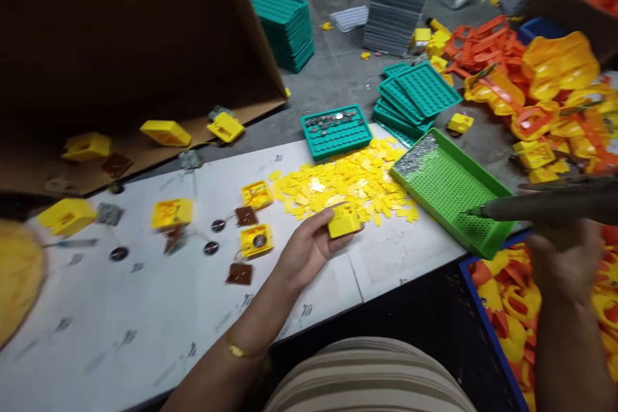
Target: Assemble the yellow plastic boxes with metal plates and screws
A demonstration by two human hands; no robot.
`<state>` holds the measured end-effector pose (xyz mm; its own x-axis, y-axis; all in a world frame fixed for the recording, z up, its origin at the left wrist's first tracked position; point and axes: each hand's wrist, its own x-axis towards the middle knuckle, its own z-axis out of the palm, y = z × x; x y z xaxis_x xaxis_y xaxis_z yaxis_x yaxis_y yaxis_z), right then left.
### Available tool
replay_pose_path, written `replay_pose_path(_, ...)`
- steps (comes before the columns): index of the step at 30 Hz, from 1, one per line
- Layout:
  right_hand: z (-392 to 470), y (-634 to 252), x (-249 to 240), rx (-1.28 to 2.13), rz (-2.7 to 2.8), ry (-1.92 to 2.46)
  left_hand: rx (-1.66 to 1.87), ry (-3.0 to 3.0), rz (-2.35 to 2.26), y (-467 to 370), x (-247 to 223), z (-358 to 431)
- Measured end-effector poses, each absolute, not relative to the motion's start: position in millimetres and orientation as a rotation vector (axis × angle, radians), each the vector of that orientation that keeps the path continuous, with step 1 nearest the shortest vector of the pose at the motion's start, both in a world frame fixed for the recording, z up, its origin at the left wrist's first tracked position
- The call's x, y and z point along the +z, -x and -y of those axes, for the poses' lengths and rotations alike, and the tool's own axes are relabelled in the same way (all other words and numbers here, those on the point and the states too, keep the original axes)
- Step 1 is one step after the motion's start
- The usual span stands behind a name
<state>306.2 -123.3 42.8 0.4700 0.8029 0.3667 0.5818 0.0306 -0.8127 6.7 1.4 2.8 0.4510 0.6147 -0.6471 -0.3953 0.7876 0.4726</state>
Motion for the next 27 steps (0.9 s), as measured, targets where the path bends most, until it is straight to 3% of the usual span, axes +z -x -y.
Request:
replay_pose_path(7, 82, -340, 54, 0.556, 1.270, 1.517, 0.536, -0.411, -0.974, -22, 11, -3)
replay_pose_path(13, 17, -319, 50, 0.385, 1.007, 1.223, 0.383, -0.419, -0.883, -68, 16, 7)
replay_pose_path(18, -29, -317, 34, 0.167, 0.886, 1.310, 0.284, -0.410, -0.832, -90, 9, 13)
replay_pose_path(27, -55, -318, 27, 0.155, 0.937, 1.323, 0.283, -0.400, -0.900, -86, 3, 9)
